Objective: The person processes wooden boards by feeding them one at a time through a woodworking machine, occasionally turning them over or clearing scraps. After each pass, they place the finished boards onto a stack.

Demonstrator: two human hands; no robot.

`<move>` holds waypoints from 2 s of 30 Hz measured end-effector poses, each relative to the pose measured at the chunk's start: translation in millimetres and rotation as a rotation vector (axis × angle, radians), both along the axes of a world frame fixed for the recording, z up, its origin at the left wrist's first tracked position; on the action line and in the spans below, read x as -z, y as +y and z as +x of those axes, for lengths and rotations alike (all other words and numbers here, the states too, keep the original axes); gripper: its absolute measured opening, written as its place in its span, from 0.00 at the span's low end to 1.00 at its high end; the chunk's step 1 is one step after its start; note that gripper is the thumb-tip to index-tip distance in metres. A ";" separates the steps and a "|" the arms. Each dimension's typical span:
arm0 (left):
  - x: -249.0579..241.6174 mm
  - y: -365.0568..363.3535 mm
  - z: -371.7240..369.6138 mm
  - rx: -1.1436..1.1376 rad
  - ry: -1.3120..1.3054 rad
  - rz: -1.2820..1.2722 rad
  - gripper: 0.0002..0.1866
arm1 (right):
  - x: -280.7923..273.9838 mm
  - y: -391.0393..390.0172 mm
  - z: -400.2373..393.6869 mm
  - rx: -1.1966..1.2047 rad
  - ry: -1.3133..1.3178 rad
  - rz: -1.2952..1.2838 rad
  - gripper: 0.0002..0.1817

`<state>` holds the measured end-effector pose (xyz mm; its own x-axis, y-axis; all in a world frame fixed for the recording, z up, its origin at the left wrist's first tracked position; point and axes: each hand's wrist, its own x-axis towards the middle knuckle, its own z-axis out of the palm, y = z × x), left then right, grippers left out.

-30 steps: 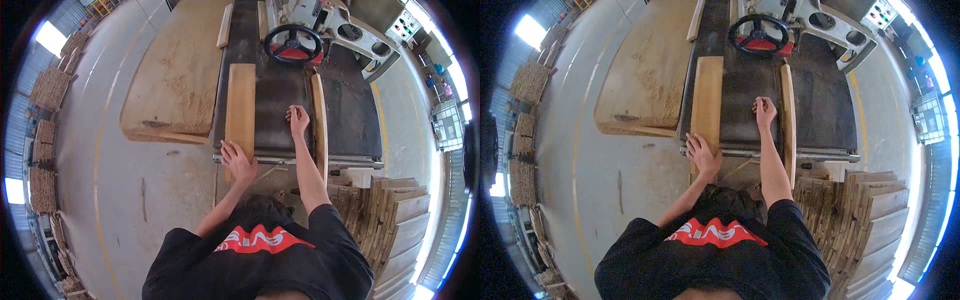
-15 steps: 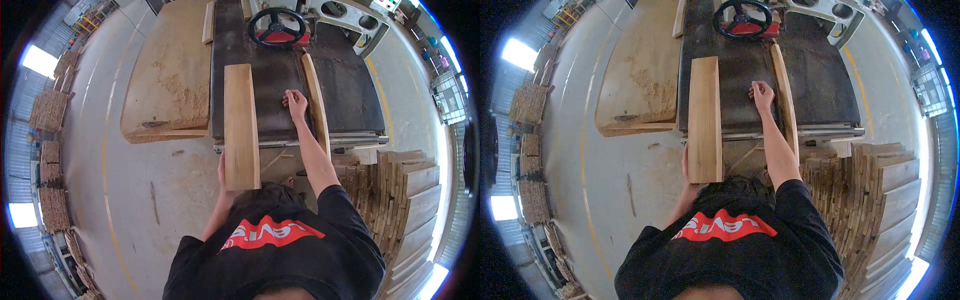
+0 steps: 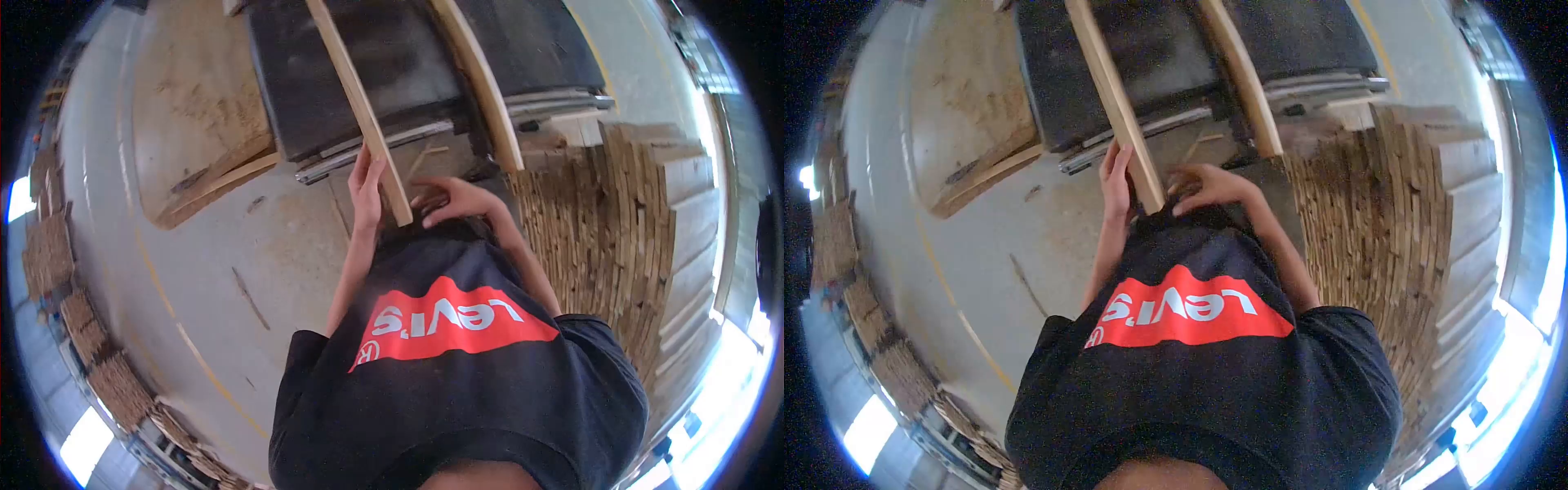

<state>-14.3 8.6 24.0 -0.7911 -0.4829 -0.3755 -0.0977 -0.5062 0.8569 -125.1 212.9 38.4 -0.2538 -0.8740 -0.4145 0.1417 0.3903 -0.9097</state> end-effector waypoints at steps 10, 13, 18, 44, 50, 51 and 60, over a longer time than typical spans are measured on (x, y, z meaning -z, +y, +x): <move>-11.1 23.8 -41.9 0.234 0.198 -0.255 0.25 | 80.2 59.9 16.4 0.646 -0.646 -0.048 0.30; -8.9 20.3 -53.6 0.317 0.176 -0.304 0.25 | 80.3 59.3 16.3 0.675 -0.653 -0.086 0.29; -1.6 17.0 -65.2 0.336 0.142 -0.202 0.26 | 79.0 46.1 10.7 0.709 -0.579 -0.136 0.28; 20.2 -20.2 -156.0 0.240 0.204 -0.522 0.26 | 41.3 -50.5 -44.9 0.973 -0.482 0.094 0.27; -3.3 -61.3 -200.2 0.052 0.107 -0.651 0.25 | 43.7 -96.3 -101.3 1.012 -0.409 0.045 0.23; 6.4 -76.7 -204.5 0.019 0.119 -0.831 0.26 | 43.1 -105.2 -107.8 1.035 -0.394 0.057 0.23; 9.0 -213.3 -154.5 -0.171 -0.060 -1.352 0.25 | 37.6 -166.4 -168.4 1.164 -0.418 0.039 0.20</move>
<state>-168.8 -204.7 15.1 -0.6841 -0.5869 0.4331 -0.1731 0.7074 0.6853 -293.5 46.5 0.8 -0.7131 -0.2025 -0.6711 0.6992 -0.1367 -0.7017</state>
